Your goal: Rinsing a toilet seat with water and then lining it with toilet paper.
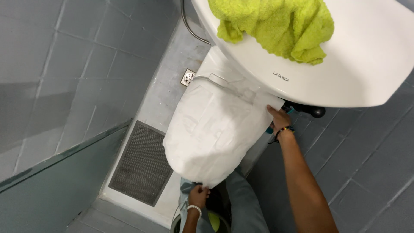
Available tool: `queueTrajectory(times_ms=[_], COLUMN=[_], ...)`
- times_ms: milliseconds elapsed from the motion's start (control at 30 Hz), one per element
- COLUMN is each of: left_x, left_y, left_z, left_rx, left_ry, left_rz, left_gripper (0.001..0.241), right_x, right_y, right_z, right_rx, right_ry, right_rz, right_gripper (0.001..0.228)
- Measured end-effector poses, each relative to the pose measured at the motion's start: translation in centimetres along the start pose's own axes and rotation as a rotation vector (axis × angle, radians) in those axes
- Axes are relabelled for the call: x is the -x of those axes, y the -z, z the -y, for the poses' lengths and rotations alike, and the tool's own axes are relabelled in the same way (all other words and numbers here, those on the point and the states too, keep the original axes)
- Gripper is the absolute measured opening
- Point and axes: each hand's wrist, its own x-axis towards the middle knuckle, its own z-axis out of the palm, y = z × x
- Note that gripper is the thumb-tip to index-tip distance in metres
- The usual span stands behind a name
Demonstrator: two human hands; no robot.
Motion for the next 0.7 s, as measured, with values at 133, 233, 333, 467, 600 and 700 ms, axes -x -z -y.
queueTrajectory(times_ms=[133,233,333,467,600,700], left_x=[1.6,1.2,1.6,3.8,5.1,7.1], left_y=[0.2,0.5,1.1,1.3,2.0,4.2], left_z=[-2.5,-2.4,-2.5,-4.2,-3.6,-6.4], left_rx=[-0.007,0.127,-0.036,-0.345,-0.254,-0.224], left_ry=[0.044,0.131,0.165,0.030,-0.221,-0.359], left_rz=[-0.018,-0.136,-0.184,-0.273,-0.389,-0.470], left_gripper=[0.020,0.024,0.031,0.034,0.029,0.026], right_x=[0.8,-4.0,-6.4,1.3,8.5,11.8], right_y=[-0.1,1.2,1.9,0.2,-2.0,-3.5], right_z=[0.7,-3.0,-6.7,-6.5,-8.3,-10.8], right_rx=[0.112,0.351,0.189,0.368,0.549,0.538], right_ry=[0.017,0.142,0.394,0.923,1.200,1.147], right_rz=[-0.036,-0.117,-0.265,-0.472,-0.324,-0.108], right_gripper=[0.046,0.080,0.063,0.021,0.002,0.012])
